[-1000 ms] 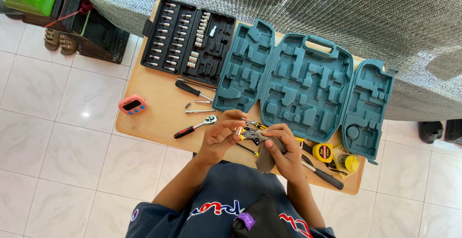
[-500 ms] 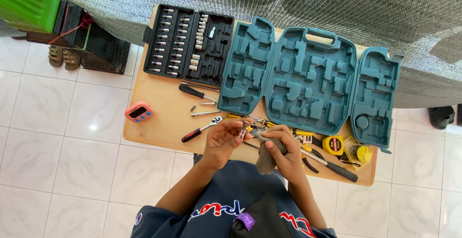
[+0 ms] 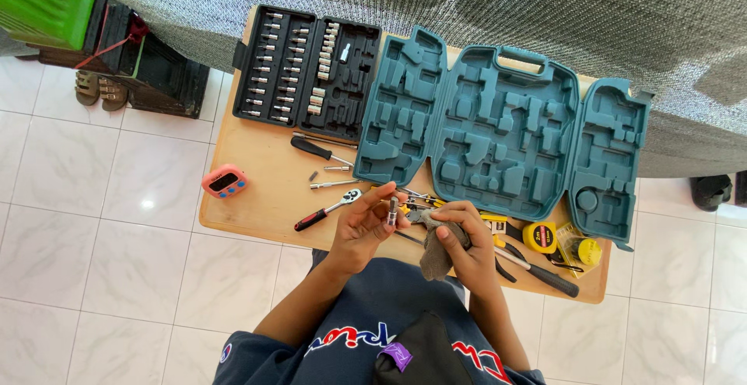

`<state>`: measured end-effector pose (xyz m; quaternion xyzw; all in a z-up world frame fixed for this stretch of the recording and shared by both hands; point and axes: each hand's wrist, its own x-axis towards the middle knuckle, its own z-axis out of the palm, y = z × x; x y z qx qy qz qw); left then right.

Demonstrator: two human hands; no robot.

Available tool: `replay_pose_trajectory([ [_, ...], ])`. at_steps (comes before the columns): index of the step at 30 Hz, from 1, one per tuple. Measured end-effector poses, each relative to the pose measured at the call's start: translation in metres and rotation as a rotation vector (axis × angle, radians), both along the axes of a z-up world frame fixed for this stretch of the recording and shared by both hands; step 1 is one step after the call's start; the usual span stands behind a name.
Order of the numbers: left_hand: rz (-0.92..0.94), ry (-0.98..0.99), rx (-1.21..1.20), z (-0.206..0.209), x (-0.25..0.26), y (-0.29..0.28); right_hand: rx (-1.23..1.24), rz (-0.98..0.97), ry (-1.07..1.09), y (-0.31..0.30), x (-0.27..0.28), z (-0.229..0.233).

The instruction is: The person wipes socket pieces with a cloth, places them back into a tool organizer case, and cleans a metal extension bar with the cloth.

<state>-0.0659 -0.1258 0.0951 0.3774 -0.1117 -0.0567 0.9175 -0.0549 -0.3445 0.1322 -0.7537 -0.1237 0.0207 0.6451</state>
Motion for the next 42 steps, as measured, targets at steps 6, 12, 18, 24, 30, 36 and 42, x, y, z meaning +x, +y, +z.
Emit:
replay_pose_trajectory([
  [6,0.04,-0.03,0.036,0.0,0.004,0.0,-0.007,0.01,-0.005,0.001,0.003,0.003],
  [12,0.036,-0.014,-0.083,0.006,0.007,-0.001,-0.028,0.03,-0.009,0.004,0.005,0.004],
  [18,0.018,0.108,-0.221,-0.007,0.008,-0.006,-0.04,0.036,-0.004,0.005,0.007,0.005],
  [24,0.026,0.123,-0.183,-0.02,0.005,-0.005,-0.049,0.044,-0.044,0.005,0.007,0.004],
  [30,0.036,0.084,-0.07,-0.023,0.005,-0.004,-0.022,0.0,-0.013,0.006,0.003,0.004],
  [36,0.03,-0.013,0.191,-0.019,0.006,-0.007,-0.174,0.109,-0.34,0.001,0.012,0.03],
  [42,0.051,-0.088,0.341,-0.012,0.005,-0.005,-0.188,0.147,-0.244,0.017,0.009,0.03],
])
